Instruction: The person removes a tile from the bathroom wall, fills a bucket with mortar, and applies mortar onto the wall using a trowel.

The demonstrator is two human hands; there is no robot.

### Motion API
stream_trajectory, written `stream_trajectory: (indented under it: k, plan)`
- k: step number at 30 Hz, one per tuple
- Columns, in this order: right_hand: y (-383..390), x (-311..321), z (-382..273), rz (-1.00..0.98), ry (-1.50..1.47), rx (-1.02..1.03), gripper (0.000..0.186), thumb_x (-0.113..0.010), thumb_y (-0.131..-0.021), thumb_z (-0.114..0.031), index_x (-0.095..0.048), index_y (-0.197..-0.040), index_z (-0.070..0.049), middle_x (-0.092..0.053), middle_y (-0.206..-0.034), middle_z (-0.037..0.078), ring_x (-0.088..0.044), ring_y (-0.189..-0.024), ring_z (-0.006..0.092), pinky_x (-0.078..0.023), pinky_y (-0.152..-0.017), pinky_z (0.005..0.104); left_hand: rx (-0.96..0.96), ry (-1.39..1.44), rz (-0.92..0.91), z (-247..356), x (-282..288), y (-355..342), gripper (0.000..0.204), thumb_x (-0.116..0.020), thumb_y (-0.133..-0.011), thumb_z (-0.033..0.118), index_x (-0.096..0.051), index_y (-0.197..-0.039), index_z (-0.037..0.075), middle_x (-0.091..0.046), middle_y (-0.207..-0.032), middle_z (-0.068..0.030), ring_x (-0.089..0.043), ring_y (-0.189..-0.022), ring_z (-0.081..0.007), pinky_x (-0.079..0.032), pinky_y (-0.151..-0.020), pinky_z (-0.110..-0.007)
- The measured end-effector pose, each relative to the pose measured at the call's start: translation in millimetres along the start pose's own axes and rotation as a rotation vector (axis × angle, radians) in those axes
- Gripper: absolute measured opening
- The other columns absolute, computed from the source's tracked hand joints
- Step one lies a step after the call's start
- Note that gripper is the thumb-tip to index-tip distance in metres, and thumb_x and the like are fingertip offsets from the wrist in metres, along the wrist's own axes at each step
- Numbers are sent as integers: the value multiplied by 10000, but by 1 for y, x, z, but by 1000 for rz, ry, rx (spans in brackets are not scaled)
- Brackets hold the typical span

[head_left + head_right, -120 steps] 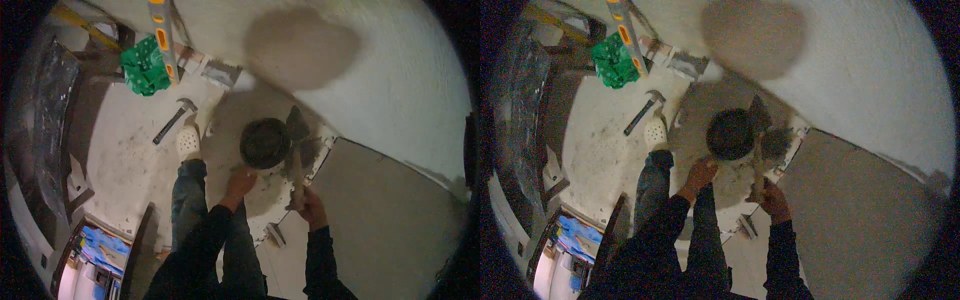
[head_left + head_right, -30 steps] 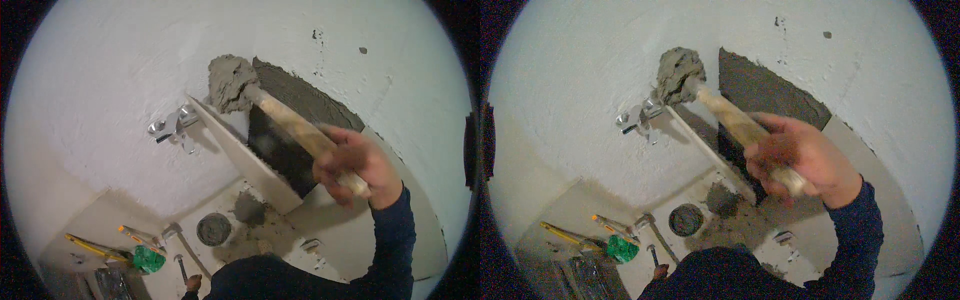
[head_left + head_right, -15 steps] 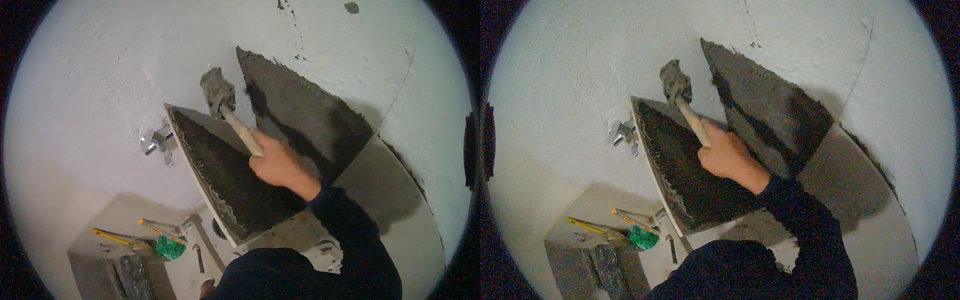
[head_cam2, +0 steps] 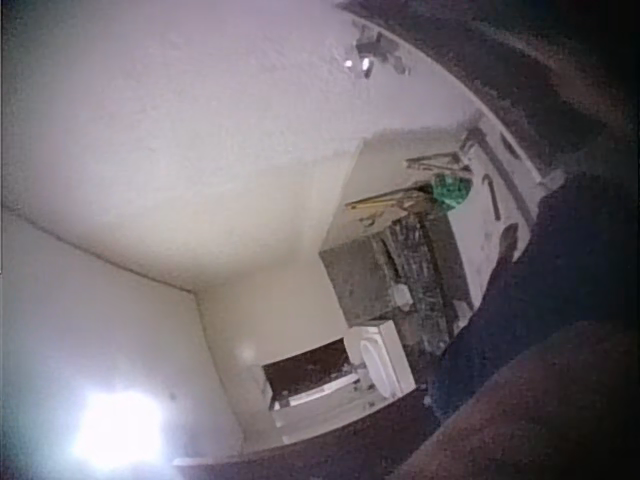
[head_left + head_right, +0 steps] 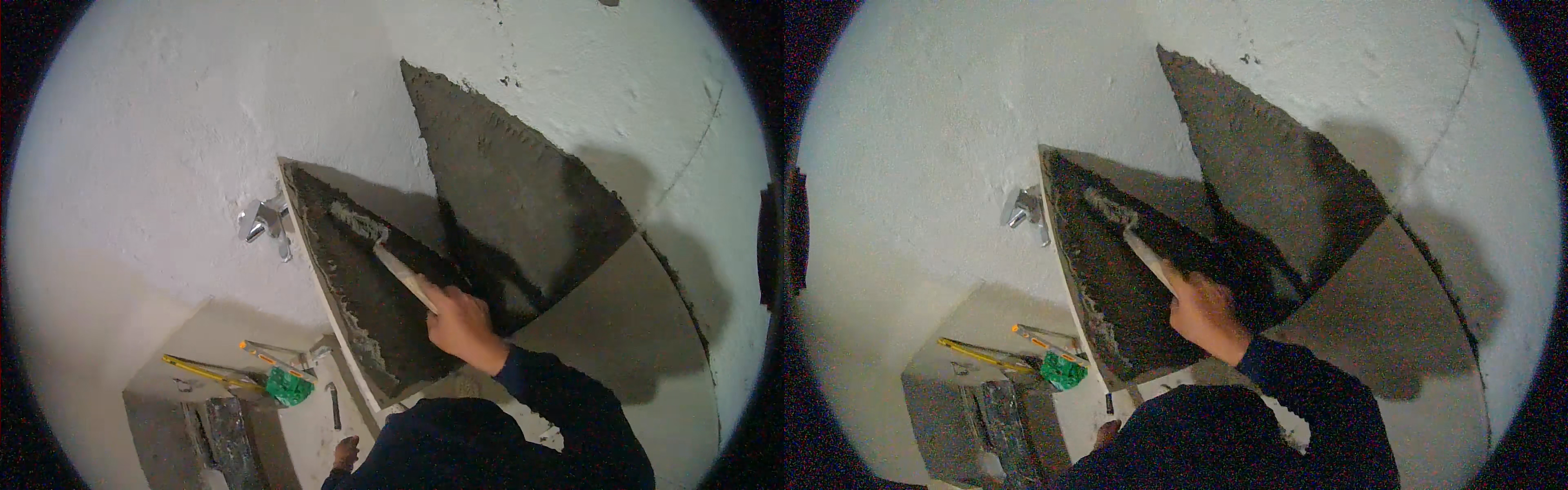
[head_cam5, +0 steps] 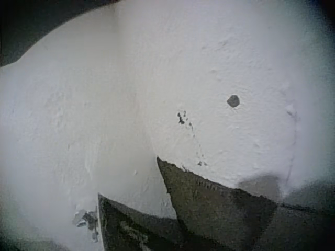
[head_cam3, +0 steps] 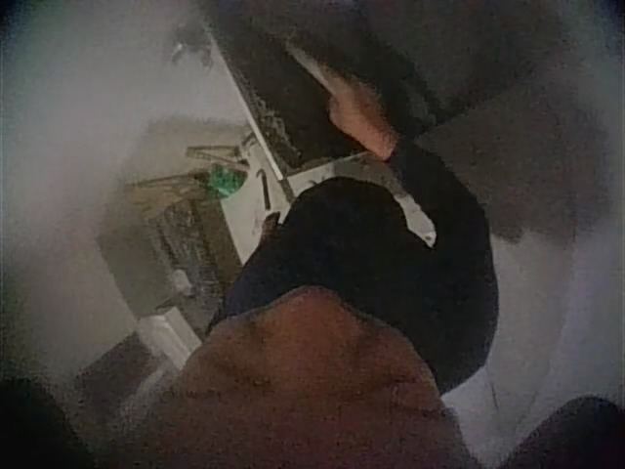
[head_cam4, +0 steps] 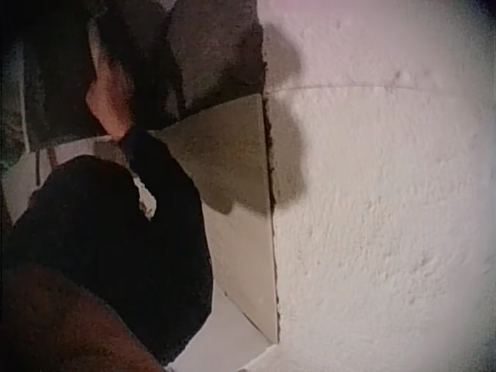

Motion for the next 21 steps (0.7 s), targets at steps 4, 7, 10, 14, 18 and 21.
stream_trajectory:
  k: [4, 7, 10, 14, 18, 21]
  plan:
    - [23, 10, 18, 76, 18, -27, 621, -610, -733, -108, -451, -1326, -197, -592, -941, 159, -595, -846, 364, -475, -742, 469, 229, 180, -26, 33, 0, 9, 498, -546, -859, 433, -585, -1153, 33, -584, -797, -41, -526, -610, -141, -439, -497, -298]
    - [33, 19, 12, 73, 32, -5, 610, -614, -723, -98, -478, -1308, -203, -592, -923, 131, -598, -837, 340, -480, -737, 447, 197, 319, 0, 10, -1, 1, 426, -556, -862, 374, -589, -1133, 47, -579, -794, -56, -530, -608, -157, -439, -496, -318]
    - [47, 26, 16, 82, 34, -2, 599, -616, -718, -88, -499, -1293, -209, -594, -905, 116, -603, -827, 326, -486, -727, 427, -178, -203, -131, 28, -8, -9, 340, -544, -871, 303, -591, -1102, 59, -581, -804, -80, -550, -630, -166, -452, -511, -327]
    - [55, 44, 0, 158, -55, 91, 572, -612, -723, -72, -518, -1276, -185, -609, -909, 134, -606, -799, 342, -497, -677, 400, -767, -667, 122, 36, 0, -16, 323, -537, -876, 318, -614, -1064, 67, -586, -745, -70, -574, -625, -164, -465, -493, -316]
    - [50, 58, 38, 206, -90, 70, 546, -607, -726, -61, -530, -1259, -147, -618, -870, 123, -613, -721, 297, -496, -632, 376, -53, 140, -89, 24, 6, -48, 500, -614, -829, 460, -604, -1154, 80, -609, -762, -53, -585, -662, -145, -469, -489, -298]
    - [40, 25, 98, 11, -611, -194, 426, -571, -782, -119, -522, -1204, -87, -595, -807, 79, -578, -633, 221, -477, -583, 342, 246, 292, -45, 19, 5, -44, 495, -611, -838, 441, -597, -1165, 70, -613, -766, -45, -577, -650, -141, -459, -483, -279]
Point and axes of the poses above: each hand's wrist, its own y-axis away from the middle knuckle, its own x-axis out of the back of the hand, z = x × y, the point moved 9 cm from there along -y, towards the middle knuckle
